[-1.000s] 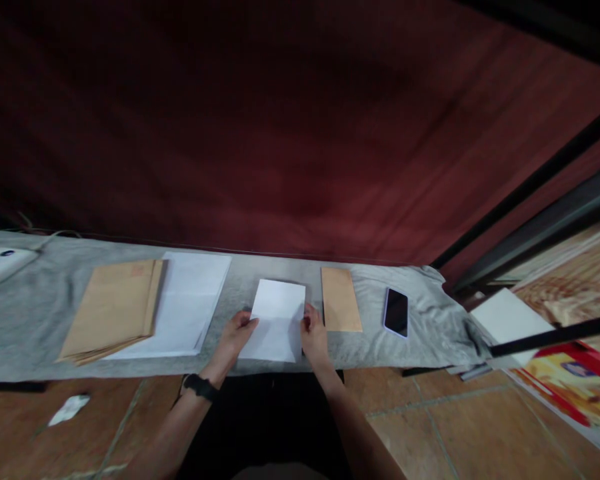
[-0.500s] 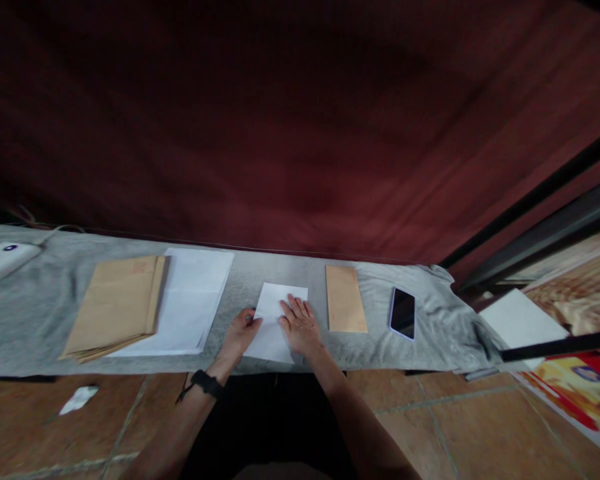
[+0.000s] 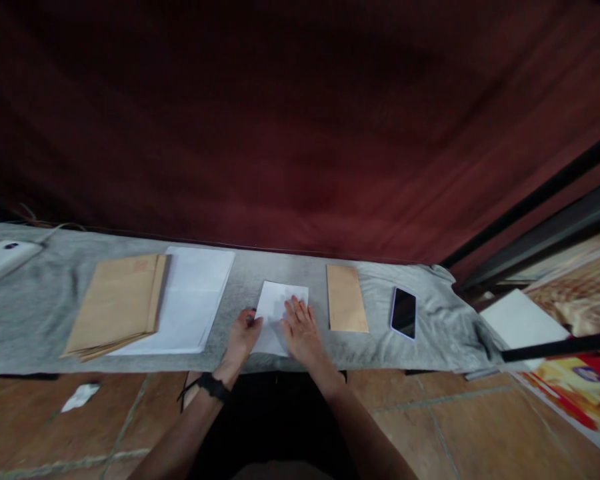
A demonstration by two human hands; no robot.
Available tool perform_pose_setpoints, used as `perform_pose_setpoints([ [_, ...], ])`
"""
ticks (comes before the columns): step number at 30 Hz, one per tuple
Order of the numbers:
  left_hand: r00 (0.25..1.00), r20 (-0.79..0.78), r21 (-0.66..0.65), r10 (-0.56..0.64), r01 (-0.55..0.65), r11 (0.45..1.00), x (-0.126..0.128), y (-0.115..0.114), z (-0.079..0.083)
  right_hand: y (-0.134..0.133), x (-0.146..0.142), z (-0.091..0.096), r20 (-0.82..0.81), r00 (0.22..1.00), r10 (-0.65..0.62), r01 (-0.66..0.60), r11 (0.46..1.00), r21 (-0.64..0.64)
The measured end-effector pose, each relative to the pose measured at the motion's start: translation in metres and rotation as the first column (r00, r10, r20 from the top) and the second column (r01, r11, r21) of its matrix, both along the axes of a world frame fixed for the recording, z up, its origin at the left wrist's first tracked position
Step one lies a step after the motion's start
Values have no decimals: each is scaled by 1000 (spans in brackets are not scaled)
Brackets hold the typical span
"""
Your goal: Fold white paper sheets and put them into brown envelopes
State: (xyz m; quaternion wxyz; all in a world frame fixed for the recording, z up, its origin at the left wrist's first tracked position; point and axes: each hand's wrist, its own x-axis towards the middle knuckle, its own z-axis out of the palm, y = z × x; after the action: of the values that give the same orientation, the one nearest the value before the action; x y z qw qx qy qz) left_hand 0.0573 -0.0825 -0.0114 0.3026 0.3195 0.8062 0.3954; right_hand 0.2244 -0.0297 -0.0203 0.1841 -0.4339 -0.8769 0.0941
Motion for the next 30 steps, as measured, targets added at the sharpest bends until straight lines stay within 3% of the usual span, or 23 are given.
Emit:
perform_pose_setpoints([
  [5,997,-44,-26,-68,66,997,1,-9,10,-28,12,-8,-4,1000,22,-22,1000,12],
  [8,954,-269,-101,-129,105,989,4,-18,20,-31,16,-10,-19,999,35,-34,998,43],
  [11,788,-584,-94,-198,176,980,12,-20,22,-32,17,-9,-27,999,24,-23,998,57],
  [13,668,-697,-38,-261,329,944,21,-18,15,-32,16,-8,-23,999,24,-22,998,52],
  [15,591,-733,-17,-337,480,877,31,-14,4,-32,17,-9,-11,999,37,-36,998,45],
  [17,529,-749,-51,-399,554,831,38,-14,-8,-32,17,-9,4,998,59,-59,998,38],
  [21,437,-793,-112,-424,580,807,34,-29,-20,-31,21,-10,14,998,66,-67,997,31],
  [26,382,-835,-111,-396,587,802,3,-63,-19,-34,34,-5,0,999,41,-41,998,39],
  [30,326,-842,-138,-430,641,755,-15,-79,-18,-36,50,-2,-2,998,70,-70,997,37],
])
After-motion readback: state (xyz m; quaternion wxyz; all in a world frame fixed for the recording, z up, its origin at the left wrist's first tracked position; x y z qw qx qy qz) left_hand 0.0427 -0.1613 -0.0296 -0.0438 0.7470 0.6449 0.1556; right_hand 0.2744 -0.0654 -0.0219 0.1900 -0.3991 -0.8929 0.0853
